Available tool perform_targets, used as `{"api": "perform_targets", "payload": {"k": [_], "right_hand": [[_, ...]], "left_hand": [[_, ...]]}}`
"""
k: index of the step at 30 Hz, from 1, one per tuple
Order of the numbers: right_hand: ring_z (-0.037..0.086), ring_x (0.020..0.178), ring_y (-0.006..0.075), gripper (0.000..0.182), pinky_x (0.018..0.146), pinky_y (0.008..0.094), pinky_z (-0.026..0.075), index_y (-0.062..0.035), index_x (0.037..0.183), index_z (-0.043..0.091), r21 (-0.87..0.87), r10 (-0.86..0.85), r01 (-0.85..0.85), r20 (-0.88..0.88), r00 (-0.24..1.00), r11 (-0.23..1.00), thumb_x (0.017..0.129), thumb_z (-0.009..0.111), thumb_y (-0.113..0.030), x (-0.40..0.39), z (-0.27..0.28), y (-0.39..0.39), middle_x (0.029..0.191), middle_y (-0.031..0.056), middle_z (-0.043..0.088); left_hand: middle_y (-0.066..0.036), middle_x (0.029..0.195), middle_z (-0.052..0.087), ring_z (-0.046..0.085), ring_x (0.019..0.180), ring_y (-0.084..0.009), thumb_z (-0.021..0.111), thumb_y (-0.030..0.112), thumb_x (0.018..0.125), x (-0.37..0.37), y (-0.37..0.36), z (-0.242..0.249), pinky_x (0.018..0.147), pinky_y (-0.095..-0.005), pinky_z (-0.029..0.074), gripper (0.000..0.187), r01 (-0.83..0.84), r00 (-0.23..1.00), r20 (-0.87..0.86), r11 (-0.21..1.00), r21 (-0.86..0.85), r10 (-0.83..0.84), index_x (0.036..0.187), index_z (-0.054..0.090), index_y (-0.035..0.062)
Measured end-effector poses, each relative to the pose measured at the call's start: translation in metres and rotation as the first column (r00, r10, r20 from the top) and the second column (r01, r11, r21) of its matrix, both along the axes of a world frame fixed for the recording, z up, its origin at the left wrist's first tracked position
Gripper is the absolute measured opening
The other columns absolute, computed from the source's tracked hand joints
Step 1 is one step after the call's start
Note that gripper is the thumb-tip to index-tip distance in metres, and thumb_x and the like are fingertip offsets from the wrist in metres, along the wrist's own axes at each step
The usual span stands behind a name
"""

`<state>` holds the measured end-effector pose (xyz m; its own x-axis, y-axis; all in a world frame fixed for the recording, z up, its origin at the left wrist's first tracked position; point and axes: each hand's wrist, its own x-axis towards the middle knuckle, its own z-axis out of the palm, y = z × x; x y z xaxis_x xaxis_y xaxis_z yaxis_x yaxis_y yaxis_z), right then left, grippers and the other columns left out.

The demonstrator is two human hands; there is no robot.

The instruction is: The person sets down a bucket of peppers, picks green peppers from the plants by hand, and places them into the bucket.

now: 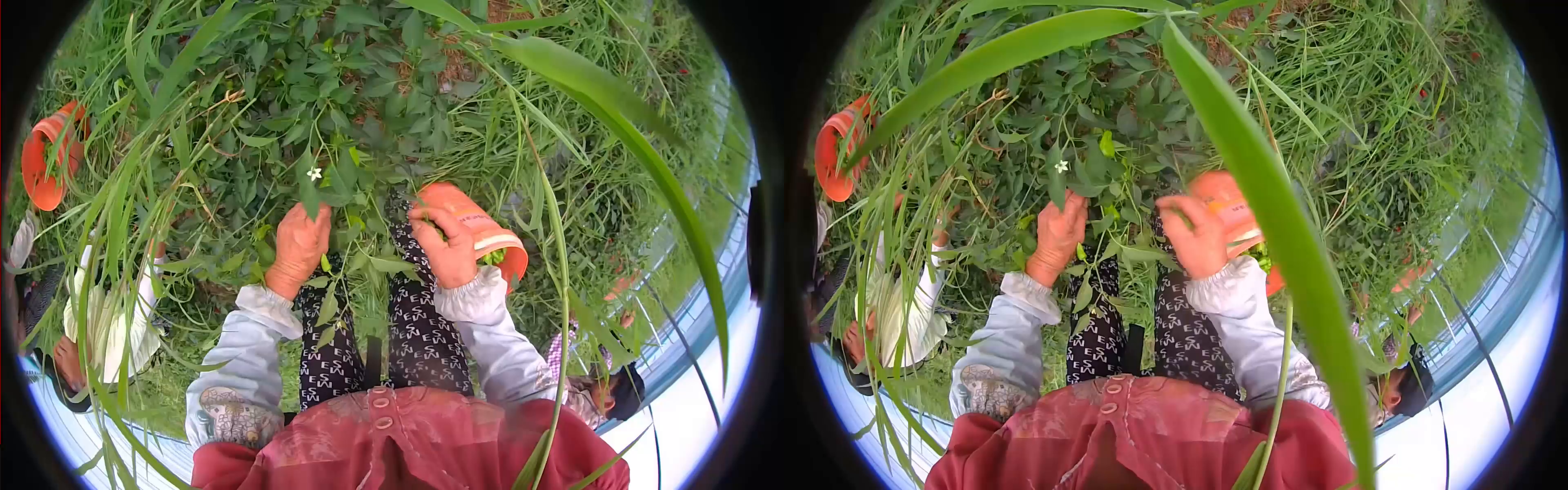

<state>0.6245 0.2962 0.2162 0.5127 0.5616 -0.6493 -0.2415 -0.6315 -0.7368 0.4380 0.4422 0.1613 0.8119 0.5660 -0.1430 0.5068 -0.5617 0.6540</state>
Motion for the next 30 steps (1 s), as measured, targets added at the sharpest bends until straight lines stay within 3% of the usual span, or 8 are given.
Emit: {"api": "perform_targets", "payload": {"k": [3,5,9,15,17,18,27,30], "right_hand": [[0.060,0.086,0.0188,0.026,0.077,0.0271,0.046,0.0011,0.096,0.062,-0.050,0.110,-0.110,-0.002,0.994,0.993,0.080,0.061,-0.020,-0.005,-0.036,0.026,0.087,0.0149,0.063],[0.054,0.069,0.0102,0.027,0.064,0.0221,0.044,0.0008,0.095,0.063,-0.165,0.192,-0.192,-0.017,0.981,0.967,0.081,0.063,-0.022,-0.013,-0.069,0.028,0.075,0.0038,0.060],[0.054,0.068,0.0103,0.032,0.062,0.0231,0.044,0.0018,0.096,0.064,-0.297,0.133,-0.247,-0.355,0.925,0.922,0.078,0.066,-0.025,-0.006,-0.060,0.049,0.076,0.0044,0.062],[0.058,0.075,0.0129,0.029,0.068,0.0272,0.046,0.0043,0.097,0.063,-0.162,-0.014,-0.074,-0.482,0.876,0.984,0.077,0.066,-0.017,-0.010,-0.060,0.048,0.086,0.0076,0.065],[0.058,0.076,0.0129,0.026,0.070,0.0257,0.046,0.0043,0.098,0.062,-0.173,-0.108,0.016,-0.535,0.838,0.985,0.076,0.065,-0.010,-0.020,-0.070,0.041,0.087,0.0060,0.065],[0.057,0.075,0.0125,0.026,0.069,0.0253,0.046,0.0044,0.098,0.062,-0.161,-0.116,0.038,-0.511,0.851,0.986,0.076,0.065,-0.010,-0.024,-0.069,0.042,0.086,0.0060,0.064],[0.056,0.078,0.0114,0.028,0.070,0.0249,0.044,0.0040,0.100,0.061,-0.101,-0.136,0.100,-0.457,0.879,0.990,0.076,0.062,-0.011,-0.042,-0.076,0.040,0.087,0.0066,0.064],[0.056,0.080,0.0113,0.029,0.073,0.0248,0.044,0.0033,0.101,0.062,-0.080,-0.067,0.033,-0.469,0.881,0.996,0.077,0.061,-0.011,-0.041,-0.081,0.038,0.089,0.0066,0.064]], "left_hand": [[-0.013,0.081,0.059,0.060,0.071,-0.0290,0.055,0.003,0.077,0.009,0.001,0.009,0.064,-0.0368,0.049,0.021,-0.044,0.999,-0.036,0.987,-0.152,0.039,0.098,0.054,0.0038],[-0.010,0.083,0.061,0.060,0.065,-0.0186,0.051,0.006,0.083,0.021,0.004,0.004,0.059,-0.0315,0.050,0.014,-0.452,0.886,-0.187,0.705,-0.546,0.424,0.096,0.052,0.0006],[-0.005,0.081,0.059,0.056,0.059,-0.0137,0.053,0.014,0.083,0.047,0.018,-0.002,0.050,-0.0274,0.049,0.025,-0.675,0.728,-0.512,0.350,-0.649,0.455,0.105,0.050,0.0019],[0.000,0.086,0.060,0.056,0.064,-0.0108,0.053,0.025,0.087,0.030,0.026,-0.030,0.056,-0.0249,0.046,0.029,-0.622,0.756,-0.580,0.057,-0.781,0.305,0.112,0.054,0.0111],[0.000,0.093,0.060,0.056,0.077,-0.0109,0.053,0.024,0.088,0.024,0.026,-0.019,0.065,-0.0254,0.046,0.031,-0.452,0.810,-0.361,0.100,-0.886,0.463,0.116,0.052,0.0096],[0.000,0.099,0.057,0.055,0.088,-0.0109,0.057,0.020,0.085,0.031,0.027,-0.012,0.073,-0.0269,0.045,0.032,-0.575,0.664,-0.510,-0.064,-0.816,0.547,0.115,0.052,0.0087],[-0.002,0.103,0.054,0.050,0.093,-0.0116,0.058,0.008,0.080,0.034,0.017,0.043,0.079,-0.0258,0.039,0.029,-0.611,0.628,-0.420,0.081,-0.787,0.655,0.108,0.052,0.0051],[-0.002,0.088,0.055,0.051,0.078,-0.0110,0.052,0.004,0.083,0.032,0.012,0.041,0.072,-0.0238,0.041,0.018,-0.506,0.774,-0.118,0.496,-0.706,0.622,0.101,0.051,-0.0001]]}}
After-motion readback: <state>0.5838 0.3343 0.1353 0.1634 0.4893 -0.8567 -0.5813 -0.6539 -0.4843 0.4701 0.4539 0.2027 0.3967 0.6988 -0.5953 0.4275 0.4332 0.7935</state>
